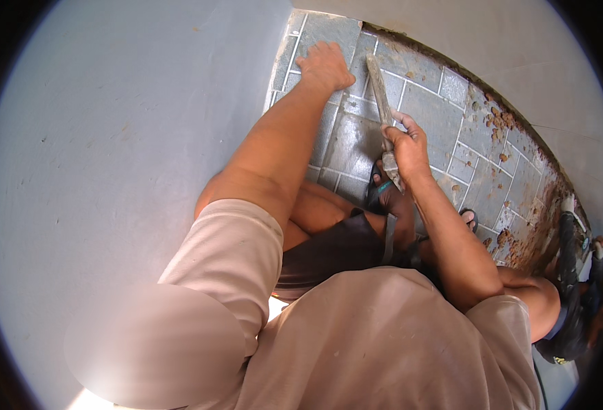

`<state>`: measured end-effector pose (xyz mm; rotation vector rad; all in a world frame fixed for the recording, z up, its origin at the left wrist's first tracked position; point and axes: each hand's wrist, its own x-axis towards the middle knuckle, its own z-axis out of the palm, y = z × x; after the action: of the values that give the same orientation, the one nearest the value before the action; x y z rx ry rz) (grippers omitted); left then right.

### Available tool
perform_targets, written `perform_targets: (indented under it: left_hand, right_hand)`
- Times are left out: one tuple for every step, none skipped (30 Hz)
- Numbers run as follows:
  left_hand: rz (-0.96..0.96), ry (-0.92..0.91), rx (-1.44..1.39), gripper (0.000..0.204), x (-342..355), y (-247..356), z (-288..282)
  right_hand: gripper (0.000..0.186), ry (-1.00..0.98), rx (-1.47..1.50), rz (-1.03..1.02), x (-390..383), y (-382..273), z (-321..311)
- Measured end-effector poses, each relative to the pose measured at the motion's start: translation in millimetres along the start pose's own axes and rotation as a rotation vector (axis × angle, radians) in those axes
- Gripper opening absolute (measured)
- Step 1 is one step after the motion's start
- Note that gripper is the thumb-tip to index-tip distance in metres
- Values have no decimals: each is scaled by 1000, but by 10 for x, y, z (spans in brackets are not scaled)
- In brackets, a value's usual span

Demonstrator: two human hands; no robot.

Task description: The person installs gray rectangular tiles on a floor, using a hammer and a small metal tool to tap and align them. They also use a trowel to apply adhesive from a bucket onto the floor and spread it before placing the tiles.

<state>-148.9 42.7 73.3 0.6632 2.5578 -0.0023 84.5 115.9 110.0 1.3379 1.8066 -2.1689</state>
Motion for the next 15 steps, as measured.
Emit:
perform_targets:
  left_hand:
    - [5,-9,-8,83,3,-3,-2]
    - [0,4,-4,83,2,-3,-1]
    - [-4,18,-2,82,1,4,5]
    - [-4,22,-2,82,-7,16,13]
    - [-7,26,3,81,-10,22,15]
    - [-7,23,5,81,-13,27,9]
    - [-8,19,8,81,-21,33,7]
    - [-9,15,8,82,-29,41,1]
    - [-12,12,7,82,-37,49,-8]
    - [-14,9,5,83,-44,52,-16]
    - [-16,17,3,83,-51,54,-21]
    - [-16,23,1,83,-53,56,-20]
    - [-12,30,1,83,-50,57,-14]
    - [-14,50,9,83,-43,55,4]
    - [-12,70,19,83,-30,51,29]
  right_hand:
    - [50,11,10,41,-47,17,-19]
    - [50,0,15,68,-101,41,-38]
    - [50,-9,19,95,-153,76,-60]
    - [49,-18,24,124,-207,115,-85]
    - [48,-50,24,131,-258,160,-116]
    - [47,-83,26,137,-304,208,-142]
    - [45,-111,34,143,-349,262,-163]
    - [45,-105,-22,136,-388,316,-173]
    - [44,-96,-72,126,-419,371,-166]
    - [45,-106,-108,100,-435,416,-163]
    - [46,-128,-182,65,-451,455,-160]
    - [46,-124,-179,48,-461,488,-153]
    - [48,-120,-186,24,-485,516,-149]
    - [49,-121,-202,0,-494,536,-148]
    - [50,-121,-218,-24,-504,554,-147]
